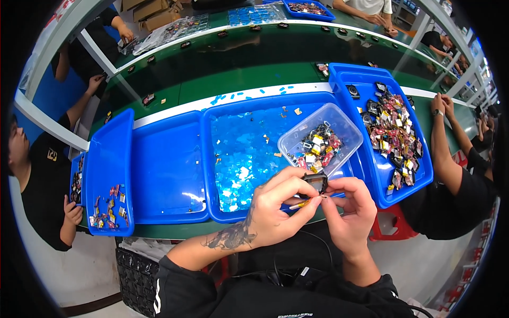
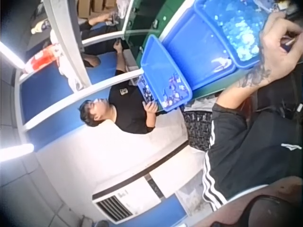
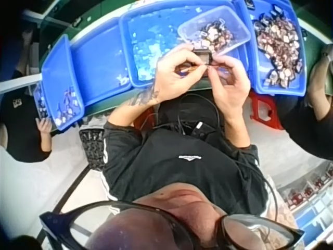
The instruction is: Assembling components of a small electronic device, possibly a smartwatch or similar wearable.
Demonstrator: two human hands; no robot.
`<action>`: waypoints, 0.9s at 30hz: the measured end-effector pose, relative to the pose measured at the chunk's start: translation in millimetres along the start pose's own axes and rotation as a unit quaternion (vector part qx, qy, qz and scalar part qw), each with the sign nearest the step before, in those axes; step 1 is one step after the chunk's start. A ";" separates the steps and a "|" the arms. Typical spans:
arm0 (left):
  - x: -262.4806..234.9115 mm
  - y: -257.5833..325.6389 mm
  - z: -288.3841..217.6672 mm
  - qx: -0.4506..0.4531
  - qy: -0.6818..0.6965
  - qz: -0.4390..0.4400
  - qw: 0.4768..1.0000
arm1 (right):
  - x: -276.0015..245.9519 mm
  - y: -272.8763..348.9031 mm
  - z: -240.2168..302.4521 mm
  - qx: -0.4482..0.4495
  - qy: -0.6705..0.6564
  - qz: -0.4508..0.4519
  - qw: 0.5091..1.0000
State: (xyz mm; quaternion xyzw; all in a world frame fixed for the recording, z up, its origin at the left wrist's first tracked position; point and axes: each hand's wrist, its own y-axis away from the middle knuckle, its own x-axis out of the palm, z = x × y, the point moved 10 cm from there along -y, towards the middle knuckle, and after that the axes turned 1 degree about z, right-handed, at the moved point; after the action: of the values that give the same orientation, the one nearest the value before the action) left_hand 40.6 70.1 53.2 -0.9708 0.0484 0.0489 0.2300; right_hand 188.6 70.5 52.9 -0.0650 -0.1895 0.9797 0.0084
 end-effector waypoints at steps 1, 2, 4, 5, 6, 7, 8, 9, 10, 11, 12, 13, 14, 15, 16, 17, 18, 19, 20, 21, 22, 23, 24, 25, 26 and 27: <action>-0.4 0.2 -0.8 -0.001 -0.001 -0.002 1.000 | -1.5 -1.0 -0.6 0.000 -0.001 0.002 1.000; -0.4 0.7 -4.9 0.017 -0.026 -0.004 1.000 | -5.0 -0.7 16.3 -0.089 0.088 -0.007 0.992; -0.1 0.9 -11.4 0.033 -0.051 -0.007 0.998 | -4.7 2.5 32.5 -0.177 0.176 -0.014 0.968; 2.9 0.4 -16.2 0.039 -0.080 0.003 0.996 | -3.1 3.5 36.4 -0.197 0.200 -0.011 0.960; 5.9 -0.1 -18.5 0.045 -0.109 0.014 0.993 | -1.1 4.4 39.7 -0.217 0.225 -0.008 0.950; 5.8 -0.5 -17.2 0.044 -0.111 0.013 0.993 | -0.4 3.4 39.5 -0.217 0.223 -0.007 0.950; 6.1 -1.2 -17.2 0.056 -0.114 0.010 0.992 | 0.8 2.2 39.6 -0.220 0.228 -0.007 0.948; 5.8 -2.3 -17.0 0.068 -0.118 0.006 0.991 | 2.3 0.4 39.4 -0.223 0.233 -0.007 0.946; 5.3 -1.9 -17.4 0.084 -0.126 0.000 0.988 | 2.8 -0.4 37.4 -0.222 0.232 -0.006 0.947; 4.2 -2.9 -15.7 0.083 -0.128 -0.002 0.988 | 5.1 -2.8 33.7 -0.214 0.230 0.003 0.949; 2.3 -4.2 -16.5 0.094 -0.134 -0.004 0.987 | 8.7 -5.8 30.4 -0.207 0.228 0.011 0.951; 0.4 -2.7 -19.0 0.103 -0.141 -0.008 0.984 | 12.2 -5.3 31.2 -0.209 0.222 0.016 0.952; -2.4 -1.2 -18.9 0.101 -0.149 -0.010 0.984 | 13.8 -8.1 25.3 -0.167 0.195 0.017 0.966; -5.5 2.3 -20.0 0.101 -0.160 -0.020 0.982 | 16.6 -10.2 19.0 -0.127 0.166 0.021 0.978; -4.5 6.4 -17.3 0.078 -0.153 -0.016 0.985 | 18.0 -7.6 22.6 -0.154 0.181 0.034 0.971; -4.9 6.5 -19.1 0.066 -0.149 -0.012 0.987 | 15.8 -6.4 30.0 -0.191 0.195 0.039 0.961; -3.5 8.1 -19.4 0.073 -0.153 -0.001 0.986 | 14.8 -5.9 32.4 -0.197 0.206 0.046 0.957; -0.4 11.5 -21.7 0.083 -0.159 0.012 0.984 | 11.2 -2.4 39.2 -0.229 0.220 0.028 0.948; 3.3 13.4 -17.2 0.050 -0.142 0.041 0.988 | 5.2 5.4 36.5 -0.267 0.240 0.040 0.933; 8.5 16.8 -10.5 0.017 -0.123 0.073 0.990 | 10.2 9.8 39.1 -0.305 0.261 0.101 0.910; 9.0 20.9 -5.4 0.007 -0.129 0.075 0.989 | 14.6 14.5 43.5 -0.321 0.277 0.118 0.898; 14.2 27.2 0.1 -0.006 -0.126 0.085 0.988 | 14.8 11.6 46.7 -0.283 0.216 0.142 0.924; 9.7 34.9 -0.3 -0.016 -0.130 0.049 0.990 | 18.1 11.8 48.3 -0.263 0.231 0.156 0.924; 9.0 39.9 -7.3 -0.021 -0.126 0.030 0.991 | 16.1 15.2 54.4 -0.276 0.232 0.145 0.921; 4.0 45.4 -12.5 -0.042 -0.130 0.017 0.990 | 16.7 18.1 49.2 -0.246 0.203 0.150 0.936; -1.1 55.1 -16.9 -0.063 -0.127 0.010 0.990 | 22.9 23.2 56.2 -0.256 0.201 0.159 0.932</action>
State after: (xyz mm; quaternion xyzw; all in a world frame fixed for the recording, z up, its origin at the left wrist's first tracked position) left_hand 34.3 13.5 44.0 -0.9686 0.0254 0.1775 0.1724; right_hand 158.7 29.1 93.1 -0.2894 -0.4152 0.8532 -0.1261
